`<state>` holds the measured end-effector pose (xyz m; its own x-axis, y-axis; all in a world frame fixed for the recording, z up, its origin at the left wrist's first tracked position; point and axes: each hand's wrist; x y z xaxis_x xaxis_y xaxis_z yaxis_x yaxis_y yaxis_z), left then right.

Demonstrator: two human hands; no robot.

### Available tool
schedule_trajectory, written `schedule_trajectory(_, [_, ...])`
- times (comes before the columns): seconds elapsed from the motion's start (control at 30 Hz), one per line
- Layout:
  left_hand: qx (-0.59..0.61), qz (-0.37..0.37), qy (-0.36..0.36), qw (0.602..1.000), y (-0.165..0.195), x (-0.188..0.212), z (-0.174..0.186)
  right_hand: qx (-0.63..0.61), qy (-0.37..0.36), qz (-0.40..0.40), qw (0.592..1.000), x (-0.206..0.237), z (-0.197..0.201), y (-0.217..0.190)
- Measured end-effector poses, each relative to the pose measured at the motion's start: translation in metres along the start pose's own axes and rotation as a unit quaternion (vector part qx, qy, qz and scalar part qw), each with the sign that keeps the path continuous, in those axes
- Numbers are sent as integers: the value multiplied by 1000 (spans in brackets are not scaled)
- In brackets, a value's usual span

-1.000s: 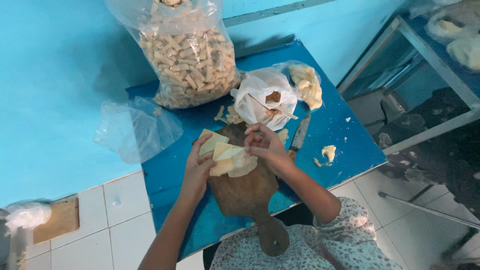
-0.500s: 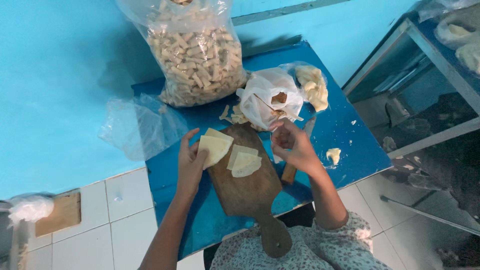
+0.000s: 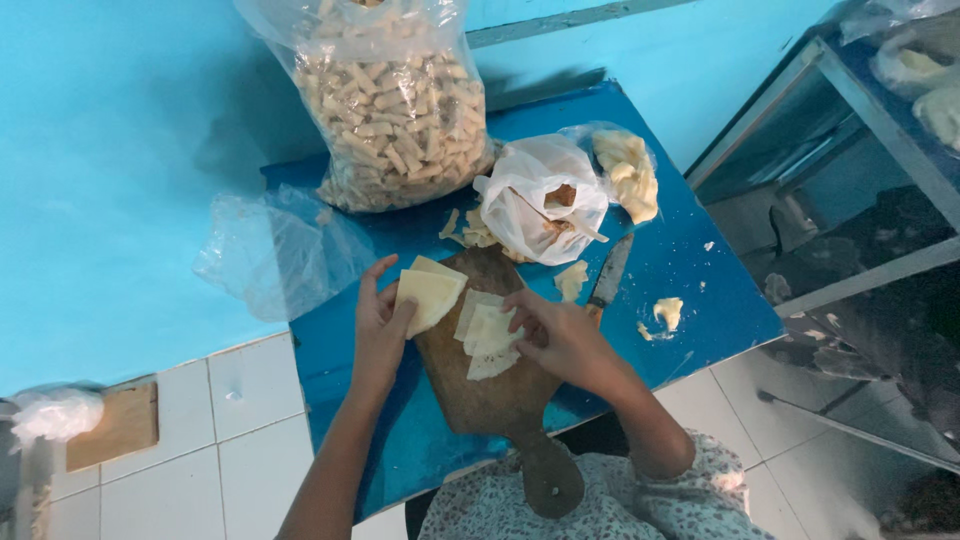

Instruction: The person takes thin square dough sheets from a cutting board, spoons brown filling onto each sheet, folds the sheet around the filling by hand, and places the folded pieces into a white plastic bag on the table. A knife and a large bag of dough pieces sit on the blue work table.

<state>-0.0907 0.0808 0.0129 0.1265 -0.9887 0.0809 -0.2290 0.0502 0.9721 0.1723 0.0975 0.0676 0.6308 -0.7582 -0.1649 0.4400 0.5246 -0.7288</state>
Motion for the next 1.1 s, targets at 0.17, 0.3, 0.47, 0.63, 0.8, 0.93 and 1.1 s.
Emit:
schedule_trajectory(0.17, [-2,7,-9,1000,2,3,-2,101,69,47,991,11,-4,0])
schedule_trajectory(0.3, [37,38,-67,996,2,6,-5,104,128,66,984,5,1,0])
schedule_trajectory(0.47, [72,69,-139,985,-3,11,-17,58,150,209,965,-8,-12,-16])
schedule_trajectory(0.63, [71,63,-182,979,-4,14,-26,51,140,272,951,-15,-32,-22])
schedule_trajectory(0.8, [43,63,-195,978,-2,18,-27,0,155,202,967,-14,-42,-4])
schedule_trajectory(0.93, [77,81,-212,971,-3,17,-29,-90,153,96,980,-12,-46,12])
schedule_trajectory(1.1, [52,89,-177,979,-5,12,-27,-358,225,2,906,-10,-33,31])
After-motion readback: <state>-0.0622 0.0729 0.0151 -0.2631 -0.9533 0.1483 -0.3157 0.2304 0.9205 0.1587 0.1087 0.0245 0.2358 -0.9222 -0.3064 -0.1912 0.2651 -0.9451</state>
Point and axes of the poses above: each hand's wrist, its own x-axis away from the middle knuckle, its own z-axis out of the back of the hand, y = z × x, and after that the axes turned 9 degrees about z, right-handed
